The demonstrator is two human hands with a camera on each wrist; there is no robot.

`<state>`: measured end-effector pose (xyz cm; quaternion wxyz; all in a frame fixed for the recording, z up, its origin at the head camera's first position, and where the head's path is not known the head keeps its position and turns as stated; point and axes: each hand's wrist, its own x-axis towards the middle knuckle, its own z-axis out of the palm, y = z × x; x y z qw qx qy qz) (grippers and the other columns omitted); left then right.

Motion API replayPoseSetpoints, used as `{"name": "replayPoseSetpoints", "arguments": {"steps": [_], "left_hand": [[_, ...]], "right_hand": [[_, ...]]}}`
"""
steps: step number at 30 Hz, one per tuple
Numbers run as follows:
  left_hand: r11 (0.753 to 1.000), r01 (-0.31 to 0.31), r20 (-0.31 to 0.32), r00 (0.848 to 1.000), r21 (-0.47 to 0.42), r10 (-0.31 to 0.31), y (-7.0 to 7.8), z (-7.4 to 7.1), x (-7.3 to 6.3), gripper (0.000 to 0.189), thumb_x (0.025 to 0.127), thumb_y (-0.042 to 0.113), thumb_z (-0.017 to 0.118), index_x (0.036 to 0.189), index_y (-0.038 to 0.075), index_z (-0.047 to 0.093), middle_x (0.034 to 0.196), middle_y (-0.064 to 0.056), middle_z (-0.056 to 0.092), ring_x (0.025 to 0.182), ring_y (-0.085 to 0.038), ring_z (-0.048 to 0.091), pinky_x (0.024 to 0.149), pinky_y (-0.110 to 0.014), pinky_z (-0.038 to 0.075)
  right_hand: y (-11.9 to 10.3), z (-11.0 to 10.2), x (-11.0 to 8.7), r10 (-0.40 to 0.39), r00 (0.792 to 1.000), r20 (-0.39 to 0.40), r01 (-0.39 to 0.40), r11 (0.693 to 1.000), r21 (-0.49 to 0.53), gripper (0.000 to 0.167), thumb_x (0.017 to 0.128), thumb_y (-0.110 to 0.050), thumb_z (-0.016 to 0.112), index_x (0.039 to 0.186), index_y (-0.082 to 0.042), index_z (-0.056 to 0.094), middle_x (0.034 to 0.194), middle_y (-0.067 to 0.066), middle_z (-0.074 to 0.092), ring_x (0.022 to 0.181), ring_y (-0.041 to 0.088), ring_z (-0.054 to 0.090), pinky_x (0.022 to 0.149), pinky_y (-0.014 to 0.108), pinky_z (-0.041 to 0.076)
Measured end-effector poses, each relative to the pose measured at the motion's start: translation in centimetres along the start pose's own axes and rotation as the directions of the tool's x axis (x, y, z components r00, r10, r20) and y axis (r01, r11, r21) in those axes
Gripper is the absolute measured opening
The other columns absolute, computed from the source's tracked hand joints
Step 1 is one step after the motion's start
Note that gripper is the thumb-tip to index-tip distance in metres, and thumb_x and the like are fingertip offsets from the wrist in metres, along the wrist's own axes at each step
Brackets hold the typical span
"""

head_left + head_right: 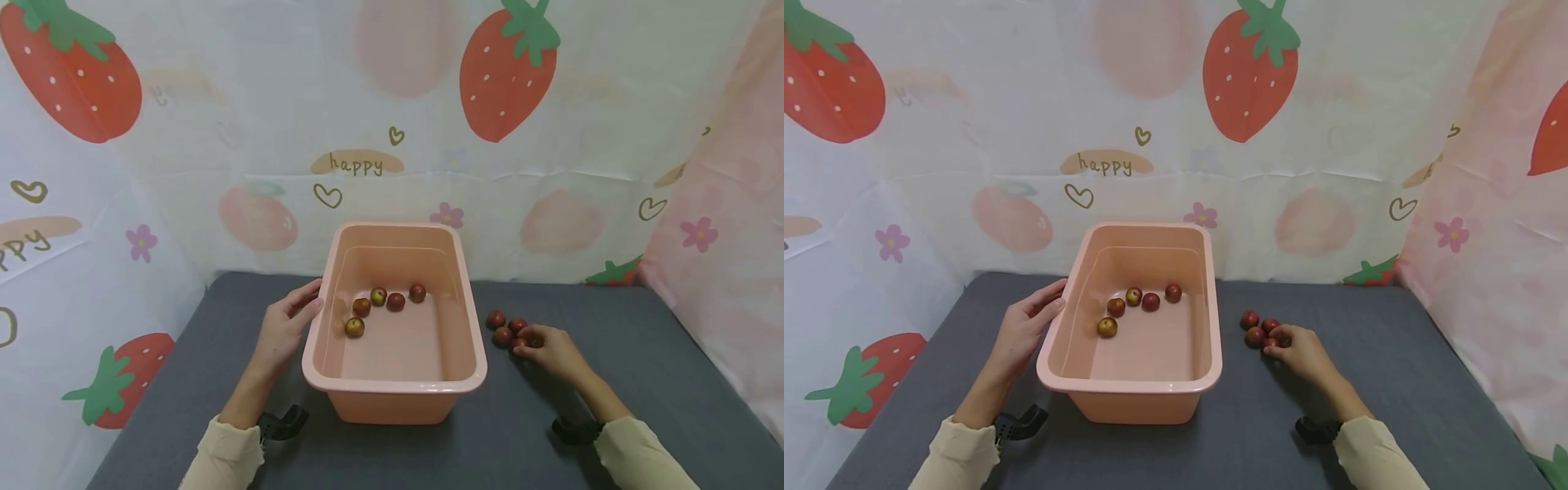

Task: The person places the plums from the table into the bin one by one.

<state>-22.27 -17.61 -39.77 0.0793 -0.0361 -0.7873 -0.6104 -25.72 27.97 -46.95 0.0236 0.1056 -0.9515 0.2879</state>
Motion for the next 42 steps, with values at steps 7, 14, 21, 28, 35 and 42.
{"name": "replayPoseSetpoints", "arguments": {"steps": [7, 14, 21, 28, 35, 42], "left_hand": [[1.000, 0.011, 0.006, 1.000, -0.007, -0.011, 0.1, 0.0, 0.0, 0.045, 0.098, 0.024, 0.059, 0.141, 0.011, 0.053, 0.136, -0.016, 0.059, 0.125, -0.027, 0.057, 0.087, -0.012, 0.050], [1.000, 0.010, 0.006, 1.000, -0.007, -0.010, 0.2, 0.0, -0.1, 0.046, 0.098, 0.025, 0.058, 0.142, 0.011, 0.052, 0.137, -0.016, 0.058, 0.125, -0.027, 0.057, 0.088, -0.012, 0.049], [1.000, 0.018, 0.001, 1.000, 0.005, -0.018, 0.3, 0.1, -0.1, 0.045, 0.098, 0.025, 0.058, 0.141, 0.012, 0.052, 0.137, -0.016, 0.058, 0.124, -0.026, 0.058, 0.092, -0.018, 0.051], [1.000, 0.018, -0.005, 1.000, 0.013, -0.018, 0.3, 0.1, -0.1, 0.045, 0.099, 0.025, 0.058, 0.141, 0.012, 0.053, 0.136, -0.016, 0.059, 0.124, -0.027, 0.058, 0.095, -0.024, 0.051], [1.000, 0.018, -0.004, 1.000, 0.017, -0.018, 0.2, 0.2, -0.1, 0.046, 0.098, 0.025, 0.058, 0.142, 0.012, 0.052, 0.137, -0.016, 0.059, 0.124, -0.027, 0.058, 0.097, -0.026, 0.051], [1.000, 0.009, -0.001, 1.000, 0.002, -0.009, 0.3, 0.1, -0.1, 0.045, 0.098, 0.025, 0.058, 0.141, 0.012, 0.052, 0.136, -0.016, 0.059, 0.123, -0.027, 0.058, 0.090, -0.014, 0.050]], "right_hand": [[-0.4, -1.2, 0.1, 0.015, 1.000, -0.006, -0.015, 1.000, 0.003, 0.029, 0.086, -0.021, 0.074, 0.106, 0.000, 0.069, 0.091, 0.012, 0.071, 0.082, 0.020, 0.065, 0.068, 0.032, 0.051], [-1.6, -2.9, 0.2, 0.014, 1.000, -0.015, -0.014, 0.999, 0.031, 0.037, 0.087, -0.025, 0.073, 0.112, 0.002, 0.067, 0.098, 0.016, 0.071, 0.088, 0.029, 0.068, 0.072, 0.042, 0.055], [-2.5, -4.4, 0.6, -0.029, 0.999, -0.045, 0.031, 0.999, 0.037, 0.031, 0.088, -0.024, 0.072, 0.109, -0.001, 0.069, 0.096, 0.013, 0.072, 0.088, 0.027, 0.069, 0.075, 0.043, 0.055], [-3.6, -5.9, 0.8, -0.005, 1.000, -0.031, 0.007, 0.997, 0.075, 0.037, 0.090, -0.027, 0.070, 0.116, 0.000, 0.065, 0.101, 0.015, 0.071, 0.095, 0.031, 0.069, 0.075, 0.042, 0.056], [-4.5, -7.2, 1.4, -0.015, 0.999, -0.030, 0.017, 0.998, 0.062, 0.040, 0.091, -0.033, 0.069, 0.116, -0.002, 0.066, 0.103, 0.015, 0.072, 0.097, 0.031, 0.068, 0.076, 0.043, 0.055], [-5.8, -9.0, 2.7, -0.022, 0.999, -0.044, 0.026, 0.997, 0.077, 0.041, 0.091, -0.030, 0.069, 0.118, -0.001, 0.064, 0.105, 0.018, 0.071, 0.099, 0.032, 0.068, 0.076, 0.036, 0.053]]}}
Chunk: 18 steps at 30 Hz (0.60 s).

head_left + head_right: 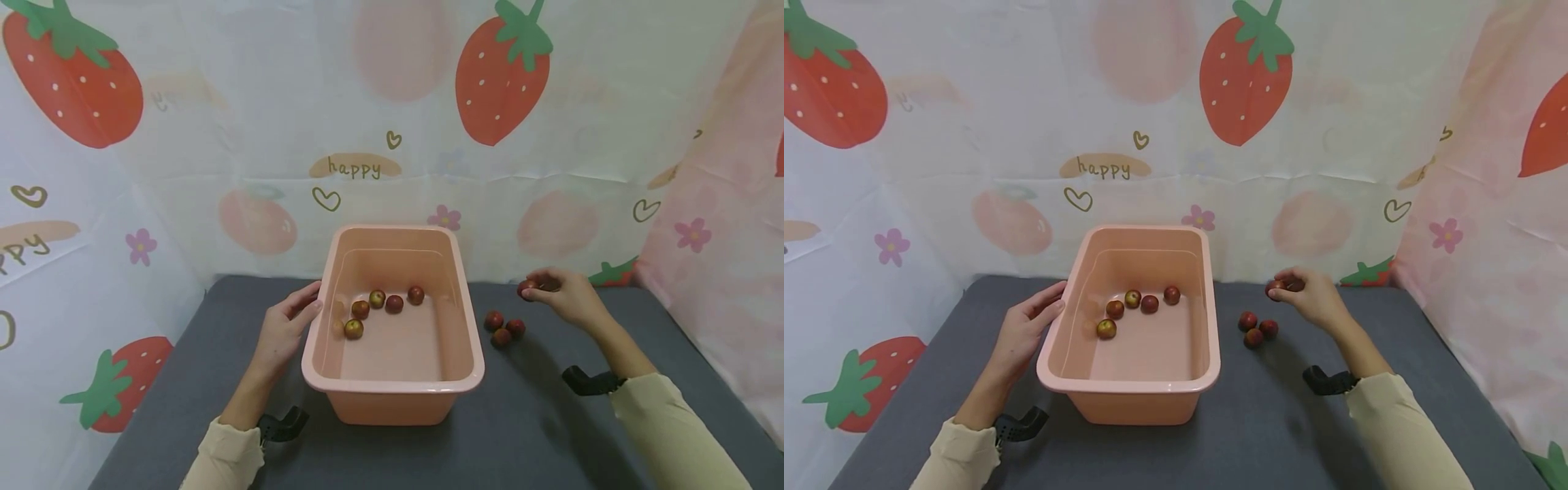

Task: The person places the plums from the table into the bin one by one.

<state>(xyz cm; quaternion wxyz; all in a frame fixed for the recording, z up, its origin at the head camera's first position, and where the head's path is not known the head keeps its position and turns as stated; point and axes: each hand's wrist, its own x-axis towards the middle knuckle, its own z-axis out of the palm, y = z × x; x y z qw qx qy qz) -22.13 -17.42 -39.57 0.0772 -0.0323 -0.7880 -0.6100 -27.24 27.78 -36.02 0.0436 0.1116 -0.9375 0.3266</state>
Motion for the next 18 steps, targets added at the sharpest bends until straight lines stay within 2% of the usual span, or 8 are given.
{"name": "replayPoseSetpoints", "arguments": {"steps": [4, 10, 12, 14, 18], "left_hand": [[1.000, 0.000, 0.002, 1.000, -0.002, 0.000, -0.1, 0.0, 0.0, 0.045, 0.098, 0.024, 0.058, 0.141, 0.011, 0.053, 0.136, -0.016, 0.059, 0.123, -0.027, 0.059, 0.090, -0.015, 0.050], [1.000, -0.004, 0.001, 1.000, -0.015, 0.004, -0.2, 0.0, 0.0, 0.045, 0.098, 0.024, 0.058, 0.141, 0.011, 0.053, 0.136, -0.016, 0.059, 0.123, -0.026, 0.058, 0.088, -0.012, 0.050], [1.000, -0.012, 0.002, 1.000, -0.027, 0.012, -0.3, 0.0, 0.1, 0.044, 0.098, 0.023, 0.059, 0.140, 0.010, 0.053, 0.136, -0.016, 0.059, 0.121, -0.024, 0.058, 0.087, -0.010, 0.049], [0.999, -0.018, 0.004, 1.000, -0.036, 0.018, -0.4, 0.0, 0.1, 0.044, 0.098, 0.022, 0.059, 0.140, 0.010, 0.053, 0.136, -0.016, 0.059, 0.119, -0.019, 0.059, 0.086, -0.009, 0.049], [0.999, -0.021, 0.004, 1.000, -0.042, 0.021, -0.4, -0.1, 0.2, 0.044, 0.098, 0.022, 0.059, 0.140, 0.009, 0.053, 0.136, -0.015, 0.059, 0.115, -0.011, 0.060, 0.086, -0.009, 0.049]], "right_hand": [[-1.0, -1.1, 1.0, 0.003, 1.000, -0.008, -0.003, 1.000, -0.013, 0.042, 0.090, -0.033, 0.070, 0.117, -0.001, 0.065, 0.104, 0.016, 0.071, 0.096, 0.027, 0.068, 0.076, 0.034, 0.051], [-2.0, -2.3, 2.3, -0.071, 0.997, -0.024, 0.071, 0.997, 0.011, 0.036, 0.089, -0.027, 0.072, 0.114, -0.001, 0.066, 0.102, 0.016, 0.071, 0.085, 0.004, 0.064, 0.074, 0.024, 0.048], [-2.3, -2.4, 2.6, -0.090, 0.996, -0.025, 0.090, 0.996, 0.016, 0.035, 0.089, -0.026, 0.072, 0.113, -0.001, 0.067, 0.102, 0.017, 0.071, 0.083, 0.000, 0.062, 0.073, 0.022, 0.048], [-2.6, -2.5, 3.0, -0.095, 0.995, -0.026, 0.096, 0.995, 0.011, 0.034, 0.089, -0.026, 0.072, 0.113, -0.001, 0.067, 0.102, 0.017, 0.071, 0.083, 0.001, 0.063, 0.072, 0.022, 0.048], [-3.4, -2.5, 3.5, -0.081, 0.997, -0.017, 0.080, 0.997, -0.015, 0.036, 0.090, -0.030, 0.070, 0.114, -0.003, 0.066, 0.104, 0.017, 0.071, 0.091, 0.017, 0.066, 0.075, 0.029, 0.047]]}}
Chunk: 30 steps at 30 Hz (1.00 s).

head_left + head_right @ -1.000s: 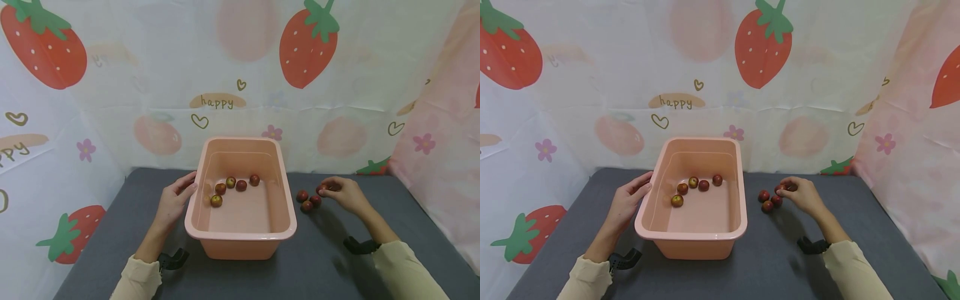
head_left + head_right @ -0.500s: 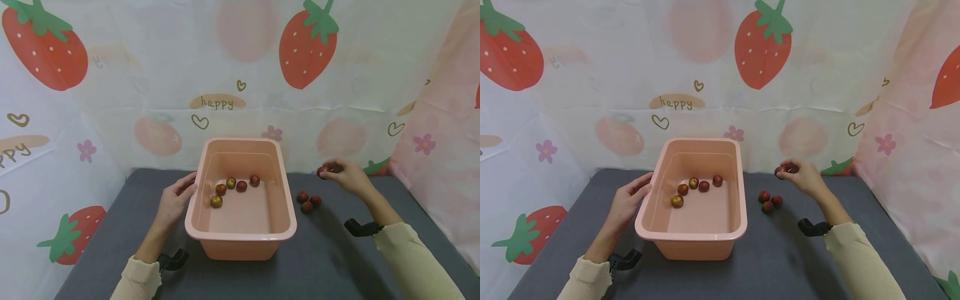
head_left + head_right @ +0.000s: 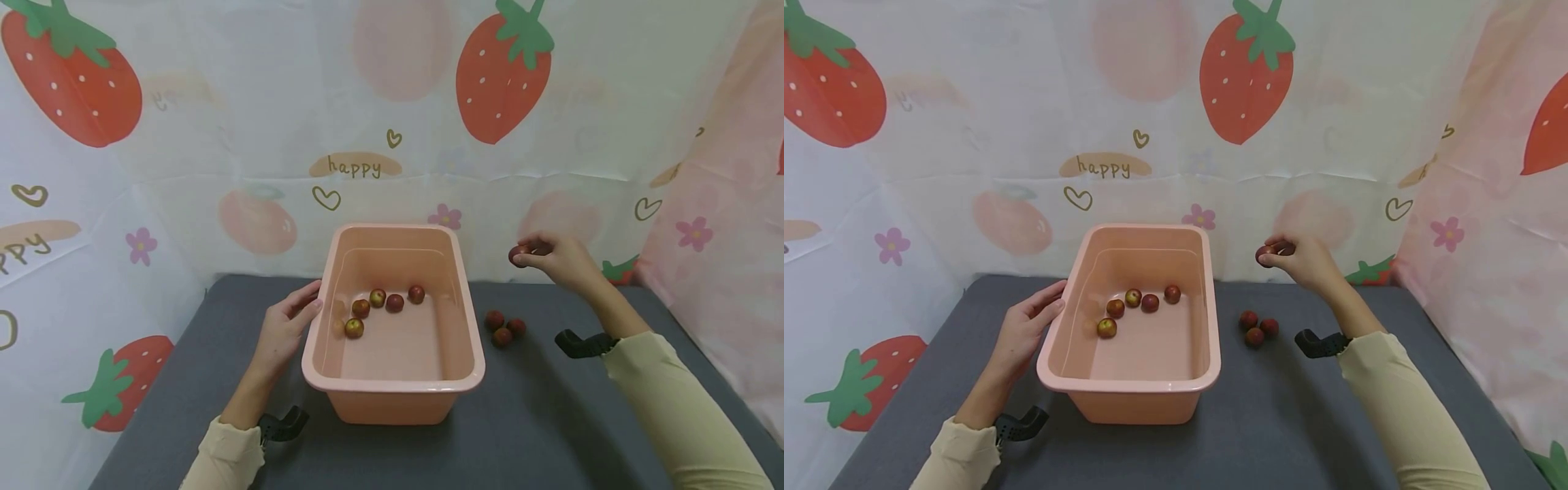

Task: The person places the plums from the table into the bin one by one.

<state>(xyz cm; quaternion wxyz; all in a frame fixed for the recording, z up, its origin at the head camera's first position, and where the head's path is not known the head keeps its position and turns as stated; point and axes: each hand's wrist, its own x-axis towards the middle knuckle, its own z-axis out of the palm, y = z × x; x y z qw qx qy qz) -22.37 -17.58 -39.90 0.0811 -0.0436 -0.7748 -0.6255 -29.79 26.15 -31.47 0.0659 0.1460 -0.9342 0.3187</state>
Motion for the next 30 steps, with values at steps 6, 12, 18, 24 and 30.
{"name": "replayPoseSetpoints", "arguments": {"steps": [6, 12, 18, 24, 30], "left_hand": [[1.000, 0.004, -0.004, 1.000, -0.010, -0.004, 0.0, 0.0, 0.1, 0.044, 0.097, 0.021, 0.060, 0.139, 0.009, 0.054, 0.136, -0.015, 0.059, 0.116, -0.013, 0.060, 0.087, -0.010, 0.049], [1.000, 0.004, -0.005, 1.000, -0.005, -0.004, 0.0, 0.0, 0.0, 0.044, 0.098, 0.021, 0.060, 0.139, 0.009, 0.054, 0.135, -0.016, 0.060, 0.108, -0.001, 0.061, 0.086, -0.010, 0.049], [1.000, 0.006, 0.000, 1.000, 0.003, -0.006, 0.0, 0.0, -0.1, 0.044, 0.098, 0.022, 0.059, 0.140, 0.010, 0.054, 0.135, -0.016, 0.060, 0.113, -0.009, 0.061, 0.086, -0.010, 0.050], [1.000, 0.000, -0.002, 1.000, -0.010, 0.000, -0.1, 0.0, 0.0, 0.044, 0.098, 0.020, 0.060, 0.140, 0.009, 0.054, 0.134, -0.018, 0.060, 0.104, 0.004, 0.060, 0.085, -0.010, 0.050], [1.000, -0.005, -0.005, 1.000, -0.013, 0.005, -0.1, -0.1, 0.0, 0.044, 0.097, 0.020, 0.060, 0.139, 0.009, 0.054, 0.134, -0.018, 0.060, 0.102, 0.006, 0.060, 0.085, -0.010, 0.050]], "right_hand": [[-1.4, 0.2, 0.9, 0.006, 0.999, 0.032, -0.005, 1.000, -0.015, 0.039, 0.091, -0.032, 0.069, 0.117, -0.003, 0.065, 0.107, 0.018, 0.070, 0.099, 0.031, 0.066, 0.083, 0.040, 0.049], [-3.0, 0.6, 2.2, 0.000, 0.998, 0.060, 0.002, 1.000, -0.028, 0.042, 0.091, -0.033, 0.069, 0.120, -0.004, 0.064, 0.109, 0.018, 0.069, 0.100, 0.030, 0.064, 0.082, 0.041, 0.051], [-4.4, 1.2, 3.5, -0.033, 0.996, 0.083, 0.034, 0.999, -0.006, 0.040, 0.091, -0.030, 0.069, 0.121, -0.003, 0.063, 0.109, 0.018, 0.068, 0.098, 0.029, 0.065, 0.080, 0.037, 0.050], [-6.1, 2.0, 4.4, -0.076, 0.993, 0.094, 0.073, 0.997, 0.029, 0.037, 0.091, -0.028, 0.070, 0.119, -0.004, 0.065, 0.106, 0.016, 0.069, 0.095, 0.028, 0.066, 0.082, 0.038, 0.052], [-8.6, 3.0, 4.9, -0.100, 0.989, 0.108, 0.094, 0.994, 0.058, 0.035, 0.090, -0.028, 0.071, 0.117, -0.006, 0.066, 0.105, 0.013, 0.070, 0.095, 0.024, 0.066, 0.082, 0.038, 0.054]]}}
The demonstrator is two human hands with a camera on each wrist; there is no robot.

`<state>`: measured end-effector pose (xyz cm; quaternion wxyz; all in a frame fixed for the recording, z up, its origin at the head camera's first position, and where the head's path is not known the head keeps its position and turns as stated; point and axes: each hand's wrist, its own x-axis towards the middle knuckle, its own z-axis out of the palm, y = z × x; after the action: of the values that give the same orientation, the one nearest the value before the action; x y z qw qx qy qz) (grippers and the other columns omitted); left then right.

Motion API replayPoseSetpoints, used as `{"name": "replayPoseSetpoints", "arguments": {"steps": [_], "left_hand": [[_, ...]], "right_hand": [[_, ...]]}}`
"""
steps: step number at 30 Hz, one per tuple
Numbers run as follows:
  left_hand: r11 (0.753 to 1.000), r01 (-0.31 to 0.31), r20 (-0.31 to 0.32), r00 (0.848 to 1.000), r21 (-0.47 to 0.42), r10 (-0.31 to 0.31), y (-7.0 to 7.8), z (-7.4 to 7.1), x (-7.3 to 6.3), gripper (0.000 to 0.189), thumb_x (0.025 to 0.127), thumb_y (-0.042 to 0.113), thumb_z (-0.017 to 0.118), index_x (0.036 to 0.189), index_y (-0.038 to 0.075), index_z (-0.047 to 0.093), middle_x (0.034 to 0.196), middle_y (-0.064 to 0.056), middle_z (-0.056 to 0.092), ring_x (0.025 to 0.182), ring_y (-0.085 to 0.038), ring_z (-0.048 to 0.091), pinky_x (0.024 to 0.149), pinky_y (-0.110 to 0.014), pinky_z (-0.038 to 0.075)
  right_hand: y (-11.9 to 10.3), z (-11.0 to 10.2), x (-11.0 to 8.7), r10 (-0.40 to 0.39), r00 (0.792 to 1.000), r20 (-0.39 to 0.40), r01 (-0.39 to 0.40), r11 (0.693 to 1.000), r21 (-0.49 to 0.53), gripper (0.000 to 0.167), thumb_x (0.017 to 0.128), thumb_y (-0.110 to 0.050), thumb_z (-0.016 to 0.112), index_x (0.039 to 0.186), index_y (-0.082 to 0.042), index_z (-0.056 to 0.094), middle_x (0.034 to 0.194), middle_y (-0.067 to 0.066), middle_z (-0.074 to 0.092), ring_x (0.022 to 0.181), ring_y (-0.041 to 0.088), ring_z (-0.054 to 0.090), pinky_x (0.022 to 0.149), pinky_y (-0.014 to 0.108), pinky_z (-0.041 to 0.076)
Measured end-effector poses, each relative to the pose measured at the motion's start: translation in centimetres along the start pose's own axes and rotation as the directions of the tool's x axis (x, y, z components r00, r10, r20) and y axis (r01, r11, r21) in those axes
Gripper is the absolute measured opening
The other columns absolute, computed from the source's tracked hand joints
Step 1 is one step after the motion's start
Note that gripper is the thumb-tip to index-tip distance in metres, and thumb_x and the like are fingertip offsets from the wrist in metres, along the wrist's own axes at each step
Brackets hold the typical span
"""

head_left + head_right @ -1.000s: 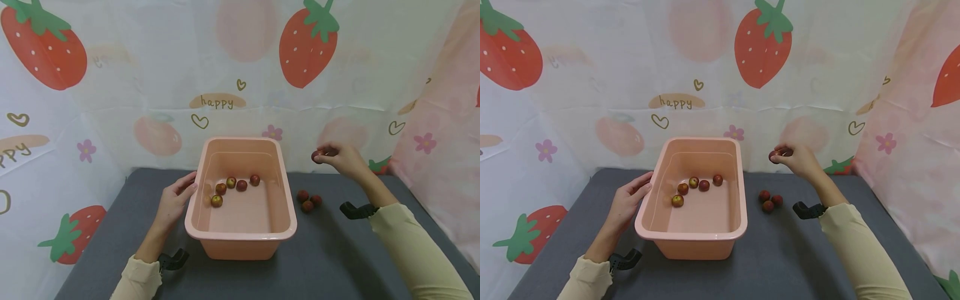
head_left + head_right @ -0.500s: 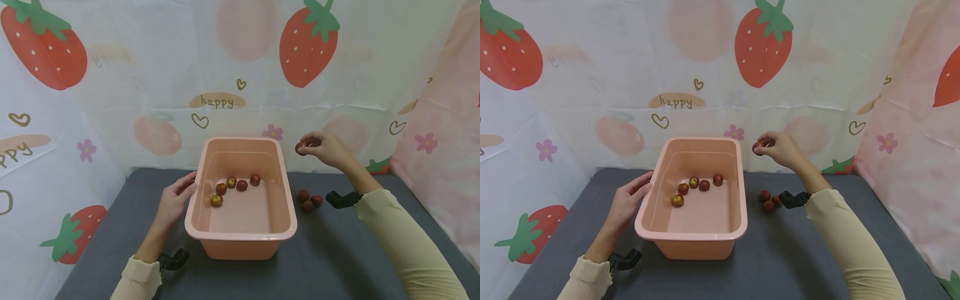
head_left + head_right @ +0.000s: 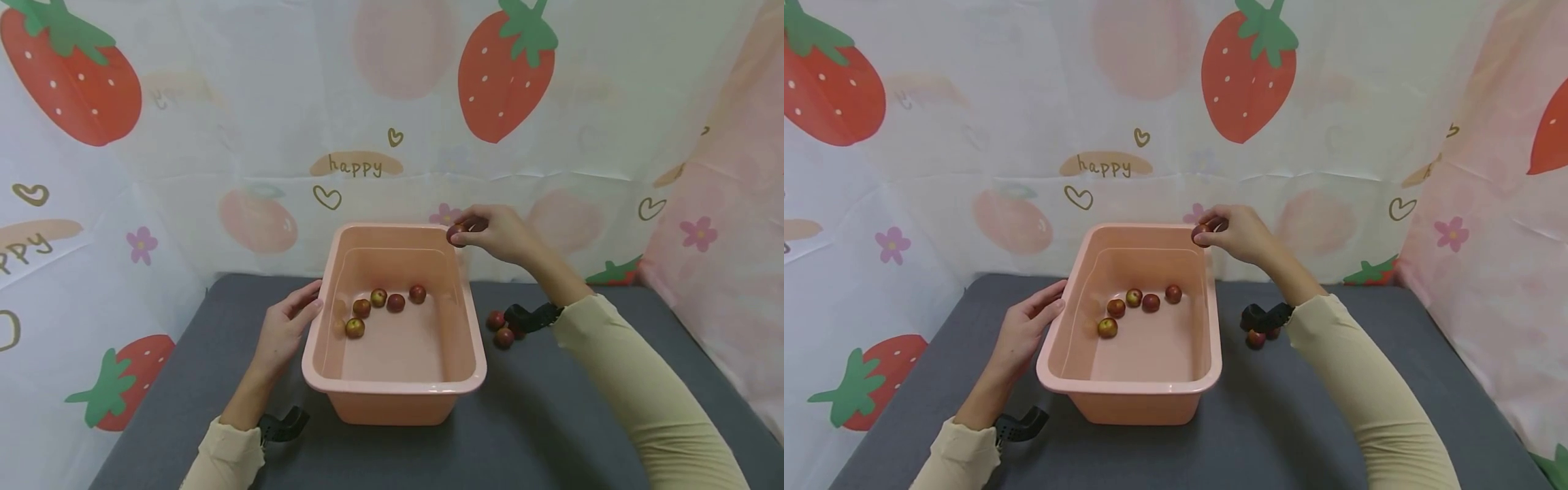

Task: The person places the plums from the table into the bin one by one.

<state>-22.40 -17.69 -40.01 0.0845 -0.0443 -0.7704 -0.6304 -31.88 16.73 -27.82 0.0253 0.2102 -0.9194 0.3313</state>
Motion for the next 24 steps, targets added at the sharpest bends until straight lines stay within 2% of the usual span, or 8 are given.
{"name": "replayPoseSetpoints", "arguments": {"steps": [5, 9, 16, 24], "left_hand": [[1.000, -0.005, -0.006, 1.000, 0.008, 0.005, 0.0, 0.0, 0.0, 0.044, 0.097, 0.020, 0.060, 0.139, 0.009, 0.054, 0.134, -0.018, 0.060, 0.103, 0.005, 0.060, 0.085, -0.010, 0.050], [1.000, -0.006, -0.006, 1.000, 0.010, 0.006, -0.1, 0.0, 0.0, 0.044, 0.097, 0.021, 0.060, 0.139, 0.008, 0.054, 0.134, -0.019, 0.060, 0.103, 0.007, 0.060, 0.085, -0.010, 0.050], [1.000, -0.019, -0.007, 1.000, 0.001, 0.019, -0.2, 0.0, 0.0, 0.044, 0.098, 0.022, 0.060, 0.139, 0.008, 0.054, 0.133, -0.020, 0.060, 0.101, 0.008, 0.060, 0.084, -0.010, 0.051], [1.000, -0.015, -0.015, 1.000, 0.018, 0.015, -0.2, 0.1, -0.1, 0.044, 0.097, 0.022, 0.060, 0.139, 0.008, 0.054, 0.133, -0.019, 0.060, 0.102, 0.006, 0.060, 0.084, -0.011, 0.051]], "right_hand": [[-1.4, 0.9, 0.7, -0.005, 1.000, 0.019, 0.005, 0.999, 0.032, 0.035, 0.089, -0.028, 0.072, 0.117, -0.008, 0.067, 0.105, 0.012, 0.071, 0.096, 0.023, 0.066, 0.087, 0.039, 0.055], [-2.3, 1.7, 1.2, -0.044, 0.998, 0.051, 0.041, 0.997, 0.062, 0.032, 0.088, -0.024, 0.073, 0.114, -0.006, 0.067, 0.104, 0.012, 0.071, 0.093, 0.023, 0.067, 0.090, 0.039, 0.056], [-3.3, 3.7, 2.4, -0.051, 0.997, 0.066, 0.048, 0.998, 0.036, 0.030, 0.087, -0.025, 0.074, 0.112, -0.007, 0.069, 0.103, 0.010, 0.070, 0.092, 0.023, 0.067, 0.085, 0.036, 0.056], [-4.0, 5.5, 3.2, -0.053, 0.994, 0.095, 0.046, 0.996, 0.080, 0.029, 0.088, -0.024, 0.073, 0.110, -0.007, 0.069, 0.100, 0.009, 0.073, 0.091, 0.023, 0.068, 0.081, 0.034, 0.055]]}}
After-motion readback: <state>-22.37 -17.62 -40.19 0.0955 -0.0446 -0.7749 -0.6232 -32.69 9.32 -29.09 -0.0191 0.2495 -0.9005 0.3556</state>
